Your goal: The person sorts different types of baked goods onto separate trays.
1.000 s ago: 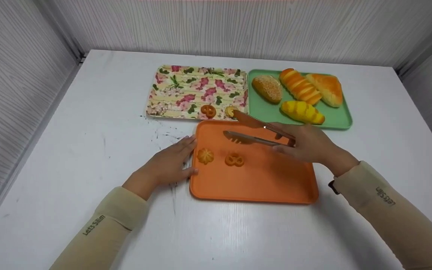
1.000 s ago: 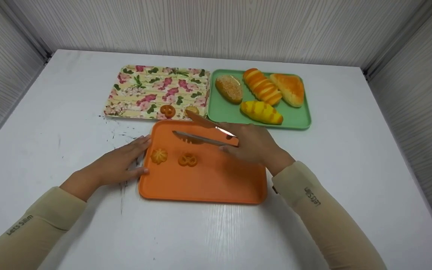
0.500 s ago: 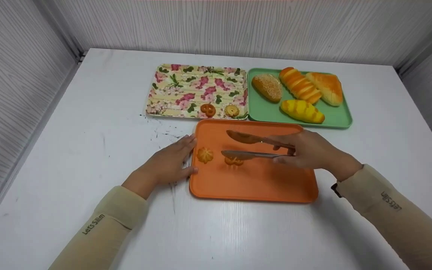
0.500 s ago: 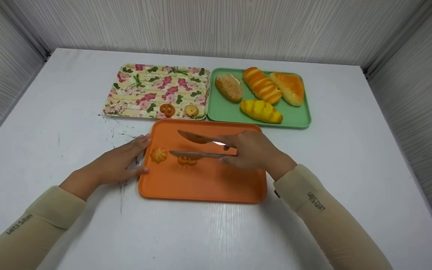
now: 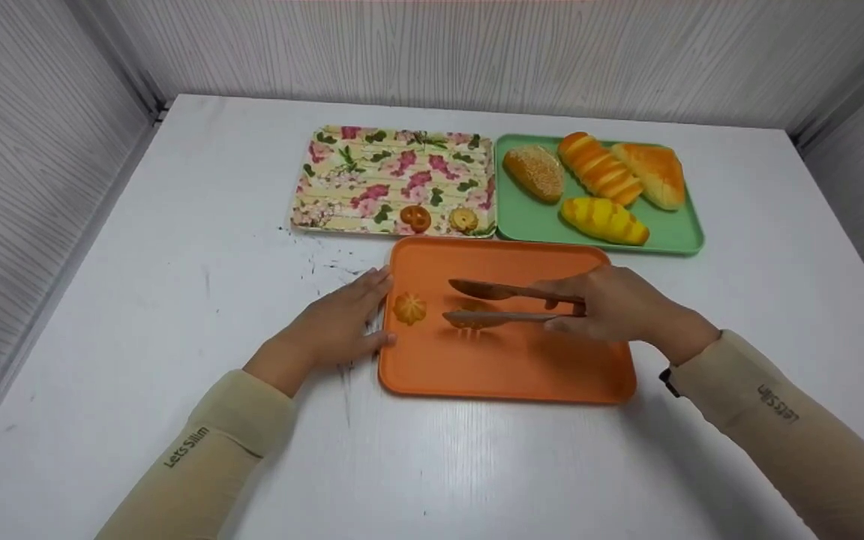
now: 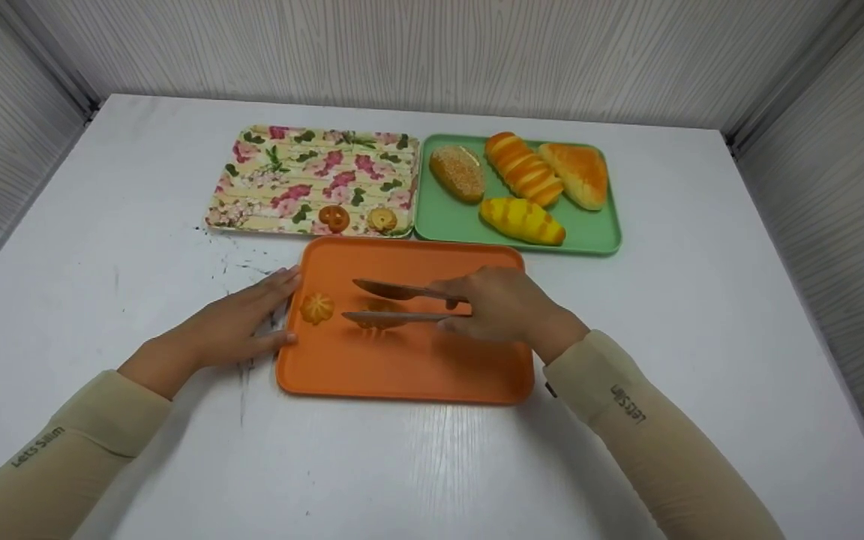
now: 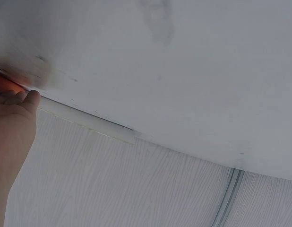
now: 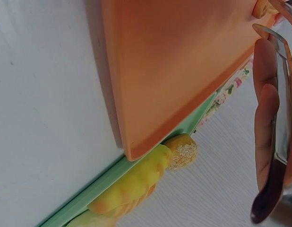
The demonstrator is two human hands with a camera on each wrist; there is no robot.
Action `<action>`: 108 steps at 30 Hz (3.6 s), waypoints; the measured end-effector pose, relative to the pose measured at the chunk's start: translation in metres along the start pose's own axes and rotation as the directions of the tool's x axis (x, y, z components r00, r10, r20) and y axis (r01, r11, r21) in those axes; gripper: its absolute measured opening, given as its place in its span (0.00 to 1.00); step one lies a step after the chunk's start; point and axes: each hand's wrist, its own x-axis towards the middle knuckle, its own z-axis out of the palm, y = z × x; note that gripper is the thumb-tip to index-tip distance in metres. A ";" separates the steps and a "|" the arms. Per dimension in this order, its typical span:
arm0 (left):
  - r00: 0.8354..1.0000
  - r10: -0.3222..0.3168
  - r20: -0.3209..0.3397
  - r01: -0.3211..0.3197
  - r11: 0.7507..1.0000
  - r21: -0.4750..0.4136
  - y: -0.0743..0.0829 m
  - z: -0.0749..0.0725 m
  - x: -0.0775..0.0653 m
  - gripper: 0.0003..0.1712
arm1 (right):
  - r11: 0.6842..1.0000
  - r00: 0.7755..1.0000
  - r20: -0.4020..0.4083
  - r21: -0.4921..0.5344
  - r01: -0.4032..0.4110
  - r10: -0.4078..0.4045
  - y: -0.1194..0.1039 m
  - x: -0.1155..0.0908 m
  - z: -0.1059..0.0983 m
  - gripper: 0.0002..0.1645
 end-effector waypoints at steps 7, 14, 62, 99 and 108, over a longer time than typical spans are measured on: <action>1.000 0.008 -0.008 -0.008 1.000 -0.008 0.001 -0.001 -0.001 0.48 | 1.000 1.000 -0.008 -0.022 0.017 -0.017 -0.001 -0.001 0.000 0.30; 1.000 0.001 -0.003 -0.001 1.000 -0.002 0.003 -0.002 -0.002 0.48 | 0.997 0.999 -0.020 -0.056 0.049 -0.050 0.000 0.000 0.001 0.30; 1.000 0.006 -0.015 -0.006 1.000 -0.012 0.000 0.000 0.000 0.48 | 0.991 0.973 -0.198 -0.028 -0.128 0.120 0.020 0.057 -0.029 0.29; 0.999 0.021 -0.031 -0.021 0.999 -0.025 0.001 -0.002 -0.004 0.48 | 0.921 0.910 -0.197 -0.061 -0.384 0.366 0.046 0.109 -0.016 0.32; 1.000 0.013 -0.023 -0.013 1.000 -0.016 0.002 -0.004 -0.004 0.47 | 0.925 0.915 -0.173 -0.049 -0.378 0.364 0.045 0.114 -0.017 0.32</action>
